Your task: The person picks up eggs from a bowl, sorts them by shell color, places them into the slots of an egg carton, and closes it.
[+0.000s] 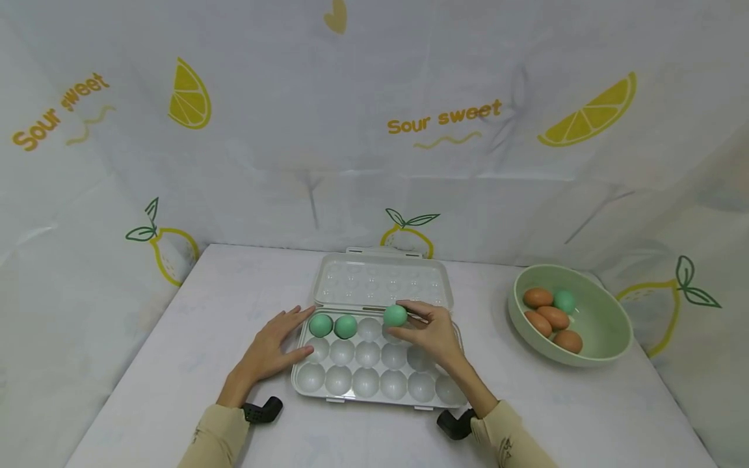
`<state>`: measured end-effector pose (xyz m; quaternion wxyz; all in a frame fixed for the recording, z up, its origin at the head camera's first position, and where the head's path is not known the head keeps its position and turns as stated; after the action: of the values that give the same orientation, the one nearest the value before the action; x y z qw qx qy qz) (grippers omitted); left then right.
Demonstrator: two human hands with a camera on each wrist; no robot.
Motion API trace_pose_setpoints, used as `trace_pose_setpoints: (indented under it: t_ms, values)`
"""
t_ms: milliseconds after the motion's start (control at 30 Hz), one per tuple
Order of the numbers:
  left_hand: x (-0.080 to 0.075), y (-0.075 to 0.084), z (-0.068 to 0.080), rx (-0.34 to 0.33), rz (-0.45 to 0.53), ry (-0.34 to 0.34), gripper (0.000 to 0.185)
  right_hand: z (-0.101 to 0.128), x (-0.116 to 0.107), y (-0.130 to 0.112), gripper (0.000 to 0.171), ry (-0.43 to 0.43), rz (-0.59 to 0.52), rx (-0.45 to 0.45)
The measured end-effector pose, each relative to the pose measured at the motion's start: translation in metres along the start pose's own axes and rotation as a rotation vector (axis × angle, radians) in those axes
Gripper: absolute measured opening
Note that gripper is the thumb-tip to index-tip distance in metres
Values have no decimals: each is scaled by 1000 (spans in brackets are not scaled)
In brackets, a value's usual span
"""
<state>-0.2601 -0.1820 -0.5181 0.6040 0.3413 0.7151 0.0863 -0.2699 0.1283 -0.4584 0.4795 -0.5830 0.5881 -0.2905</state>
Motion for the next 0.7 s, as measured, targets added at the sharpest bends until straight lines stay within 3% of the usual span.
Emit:
trace_pose_setpoints:
  t_ms: [200, 400, 533, 700]
  values:
    - [0, 0, 0, -4, 12, 0, 76, -1, 25, -1, 49, -16, 8, -48]
    - [0, 0, 1, -6, 21, 6, 76, 0, 45, 9, 51, -31, 18, 16]
    - [1, 1, 1, 0, 20, 9, 76, 1, 51, 16, 53, -33, 33, 46]
    - [-1, 1, 1, -3, 17, 11, 76, 1, 54, 15, 53, -46, 67, 1]
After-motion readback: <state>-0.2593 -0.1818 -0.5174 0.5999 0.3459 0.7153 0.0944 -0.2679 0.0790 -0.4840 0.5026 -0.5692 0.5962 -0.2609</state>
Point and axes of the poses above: each hand's wrist, its own z-axis away from the middle knuckle, its own x-axis out of the palm, y = z × x, the point moved 7 cm from there along -z, towards the middle knuckle, and after that the axes turned 8 degrees about -x, right-handed, at the moved point
